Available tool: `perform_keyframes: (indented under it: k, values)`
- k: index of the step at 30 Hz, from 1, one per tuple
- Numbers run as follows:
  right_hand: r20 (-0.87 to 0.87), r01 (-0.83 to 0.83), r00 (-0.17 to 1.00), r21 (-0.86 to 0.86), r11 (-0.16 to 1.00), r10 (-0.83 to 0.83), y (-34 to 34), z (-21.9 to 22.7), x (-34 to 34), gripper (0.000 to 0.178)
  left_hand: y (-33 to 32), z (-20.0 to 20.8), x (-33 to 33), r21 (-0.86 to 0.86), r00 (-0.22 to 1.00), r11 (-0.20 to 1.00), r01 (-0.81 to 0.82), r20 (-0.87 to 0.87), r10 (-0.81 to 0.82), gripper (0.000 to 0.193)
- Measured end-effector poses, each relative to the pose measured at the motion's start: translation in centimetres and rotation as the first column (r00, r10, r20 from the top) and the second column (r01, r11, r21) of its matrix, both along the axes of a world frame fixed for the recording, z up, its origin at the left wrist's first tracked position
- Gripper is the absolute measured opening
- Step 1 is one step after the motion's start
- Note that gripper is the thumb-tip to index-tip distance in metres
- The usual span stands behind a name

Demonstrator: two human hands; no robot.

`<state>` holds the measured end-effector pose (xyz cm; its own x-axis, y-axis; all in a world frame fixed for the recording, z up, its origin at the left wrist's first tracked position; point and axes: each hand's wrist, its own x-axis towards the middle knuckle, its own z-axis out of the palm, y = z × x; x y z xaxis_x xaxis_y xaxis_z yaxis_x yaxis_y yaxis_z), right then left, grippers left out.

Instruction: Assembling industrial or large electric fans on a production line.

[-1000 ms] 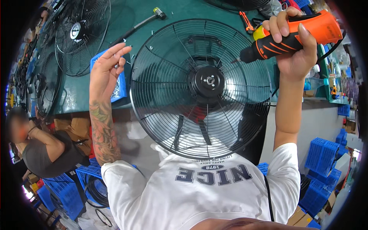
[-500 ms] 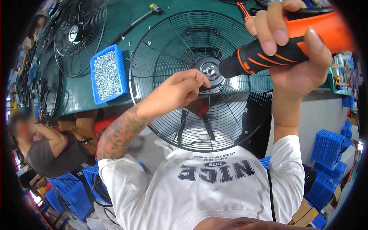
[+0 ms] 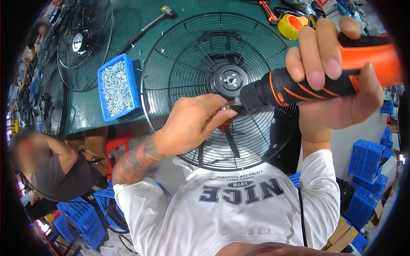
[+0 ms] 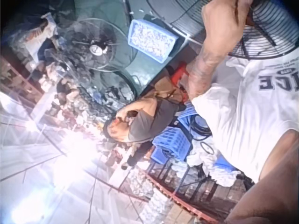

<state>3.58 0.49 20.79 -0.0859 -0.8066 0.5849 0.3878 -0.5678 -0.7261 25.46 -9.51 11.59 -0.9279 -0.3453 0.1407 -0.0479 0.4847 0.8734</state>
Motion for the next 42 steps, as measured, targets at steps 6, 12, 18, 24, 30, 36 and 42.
perform_keyframes:
  k: [6, 12, 18, 24, 30, 36, 42]
  values:
    - [-0.060, -0.110, 0.992, -0.022, 0.994, 0.108, -0.2, -0.1, -0.1, 0.044, -0.1, 0.0, 0.5, -0.027, 0.994, 1.000, -0.005, -0.111, 0.002, 0.014]
    - [-0.083, -0.098, 0.992, -0.018, 0.995, 0.096, -0.6, -0.1, 0.1, 0.047, 0.1, -0.4, 0.8, 0.027, 0.990, 0.999, -0.029, -0.134, 0.032, 0.014]
    - [-0.148, -0.110, 0.983, 0.007, 0.994, 0.110, -1.2, 0.2, 0.4, 0.048, -0.2, -0.8, 1.0, -0.050, 0.991, 0.997, -0.060, -0.123, 0.054, 0.021]
    - [-0.138, -0.107, 0.984, 0.027, 0.994, 0.110, -2.5, 0.0, 1.4, 0.048, -1.1, -1.2, 1.3, -0.122, 0.972, 0.981, -0.152, -0.196, 0.127, 0.028]
    - [0.133, 0.310, 0.930, 0.216, 0.926, -0.343, -6.0, 0.4, 4.4, 0.038, -7.6, -1.3, 4.0, -0.094, 0.805, 0.800, -0.592, -0.105, 0.583, 0.035]
    - [-0.121, 0.320, 0.945, 0.141, 0.937, -0.304, -9.7, -4.4, 1.7, 0.030, -12.2, -5.4, 6.0, 0.000, 0.766, 0.766, -0.643, 0.026, 0.643, 0.030]
    - [-0.196, 0.405, 0.912, 0.288, 0.868, -0.360, -10.8, -6.5, 1.3, 0.028, -12.4, -6.7, 5.9, 0.126, 0.737, 0.729, -0.672, 0.015, 0.676, 0.031]
